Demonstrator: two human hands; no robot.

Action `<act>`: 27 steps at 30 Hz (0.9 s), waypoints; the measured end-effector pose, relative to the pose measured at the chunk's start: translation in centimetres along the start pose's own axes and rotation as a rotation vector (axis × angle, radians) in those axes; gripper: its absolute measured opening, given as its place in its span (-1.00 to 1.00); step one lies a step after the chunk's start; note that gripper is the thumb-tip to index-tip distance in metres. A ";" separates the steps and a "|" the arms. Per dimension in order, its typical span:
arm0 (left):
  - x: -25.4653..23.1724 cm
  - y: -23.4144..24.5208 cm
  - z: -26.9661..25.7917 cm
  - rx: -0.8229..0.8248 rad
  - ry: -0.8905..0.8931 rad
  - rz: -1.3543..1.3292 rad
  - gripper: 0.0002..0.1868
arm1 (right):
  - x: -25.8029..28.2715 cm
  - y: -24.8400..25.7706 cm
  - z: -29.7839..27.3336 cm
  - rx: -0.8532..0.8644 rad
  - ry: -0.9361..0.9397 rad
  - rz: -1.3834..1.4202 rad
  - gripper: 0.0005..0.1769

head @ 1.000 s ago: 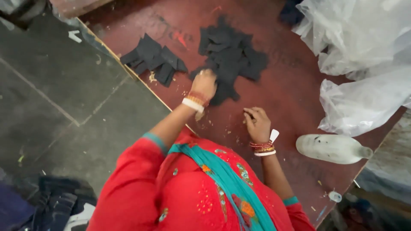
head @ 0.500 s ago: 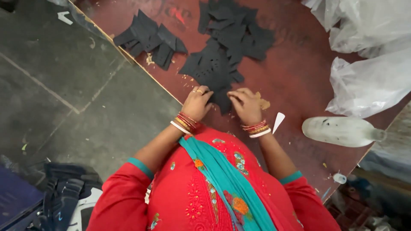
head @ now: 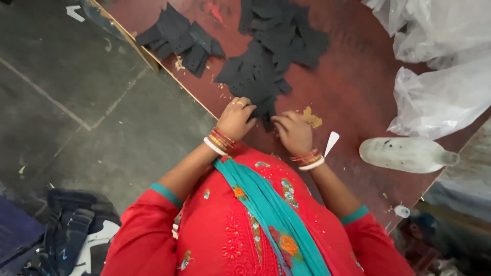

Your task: The person sorts and organizes small black fabric pieces on a wooden table. They pick up the pieces, fold them, and place them into a rectangular tray with a green bottom. The person also briefly handles a white plastic bottle and a plastic bag during the process.

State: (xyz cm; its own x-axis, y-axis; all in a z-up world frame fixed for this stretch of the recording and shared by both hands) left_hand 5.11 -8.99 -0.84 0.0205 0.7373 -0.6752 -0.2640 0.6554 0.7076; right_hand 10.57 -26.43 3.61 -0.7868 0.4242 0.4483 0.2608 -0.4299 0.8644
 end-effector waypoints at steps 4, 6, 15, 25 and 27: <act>2.7 6.1 1.2 -0.202 0.074 0.075 -0.52 | -3.7 2.3 -1.3 -0.152 -0.214 0.075 -0.82; 4.0 9.5 2.3 -0.325 0.124 0.167 -0.43 | -4.7 2.5 -1.2 -0.179 -0.308 0.113 -0.82; 1.5 0.0 1.9 0.206 -0.038 0.100 -0.56 | -2.5 1.6 2.1 -0.147 -0.271 0.202 -0.83; 1.2 -1.9 -0.8 -0.009 0.150 -0.046 -0.59 | 0.2 -2.2 3.4 -0.078 0.031 0.025 -0.84; 1.0 -1.8 -0.6 0.003 0.157 -0.036 -0.60 | 0.3 -2.1 4.3 -0.091 0.055 -0.023 -0.83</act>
State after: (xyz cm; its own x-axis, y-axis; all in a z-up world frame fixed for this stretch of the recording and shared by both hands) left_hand 4.98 -9.58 -2.91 -0.1215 0.6785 -0.7244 -0.2629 0.6818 0.6827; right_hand 12.21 -22.01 2.91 -0.8221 0.3912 0.4137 0.1925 -0.4927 0.8486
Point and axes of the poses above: each hand's wrist, its own z-axis towards the middle knuckle, its own y-axis out of the back of the hand, x = y × z, the point moved 7 cm from there along z, towards the middle knuckle, and after that the axes turned 3 degrees about -x, right-handed, at the moved point
